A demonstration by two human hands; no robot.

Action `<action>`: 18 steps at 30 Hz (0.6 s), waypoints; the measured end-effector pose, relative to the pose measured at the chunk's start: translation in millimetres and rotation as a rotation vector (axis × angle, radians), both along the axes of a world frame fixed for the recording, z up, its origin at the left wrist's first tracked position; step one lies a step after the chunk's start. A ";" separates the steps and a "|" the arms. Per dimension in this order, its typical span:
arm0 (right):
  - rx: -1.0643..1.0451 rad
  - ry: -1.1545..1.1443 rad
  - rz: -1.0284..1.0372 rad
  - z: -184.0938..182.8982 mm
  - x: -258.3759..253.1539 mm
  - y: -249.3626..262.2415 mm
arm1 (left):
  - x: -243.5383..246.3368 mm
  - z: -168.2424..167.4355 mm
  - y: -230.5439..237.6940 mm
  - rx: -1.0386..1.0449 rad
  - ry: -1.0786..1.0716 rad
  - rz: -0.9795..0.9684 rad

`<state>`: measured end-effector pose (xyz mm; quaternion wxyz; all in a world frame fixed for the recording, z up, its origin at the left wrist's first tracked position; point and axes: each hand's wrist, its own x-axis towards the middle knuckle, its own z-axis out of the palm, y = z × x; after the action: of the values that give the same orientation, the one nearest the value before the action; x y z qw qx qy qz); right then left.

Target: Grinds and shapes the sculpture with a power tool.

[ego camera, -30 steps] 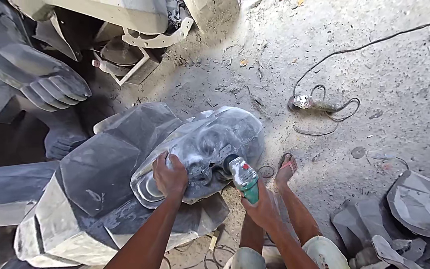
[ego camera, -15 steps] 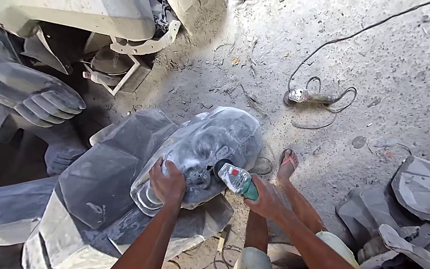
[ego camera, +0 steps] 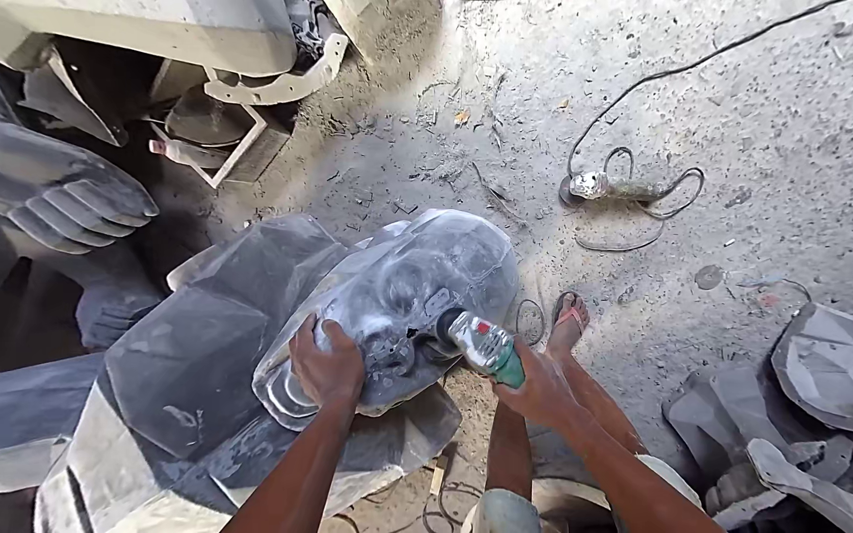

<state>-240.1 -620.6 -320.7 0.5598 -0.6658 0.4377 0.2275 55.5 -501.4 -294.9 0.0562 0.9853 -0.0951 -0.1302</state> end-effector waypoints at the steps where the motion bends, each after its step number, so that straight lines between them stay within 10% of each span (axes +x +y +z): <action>1: -0.013 0.021 -0.064 -2.3 -1.1 -1.8 | -0.1 -0.1 -0.1 -0.003 0.001 0.002; 18: 0.466 -0.160 -0.494 -25.0 3.3 -56.8 | -0.8 1.0 -1.7 -0.017 -0.014 -0.012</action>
<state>-236.8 -677.5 -345.7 0.7674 -0.4097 0.4769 0.1259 54.8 -503.1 -293.9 0.0630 0.9851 -0.1025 -0.1230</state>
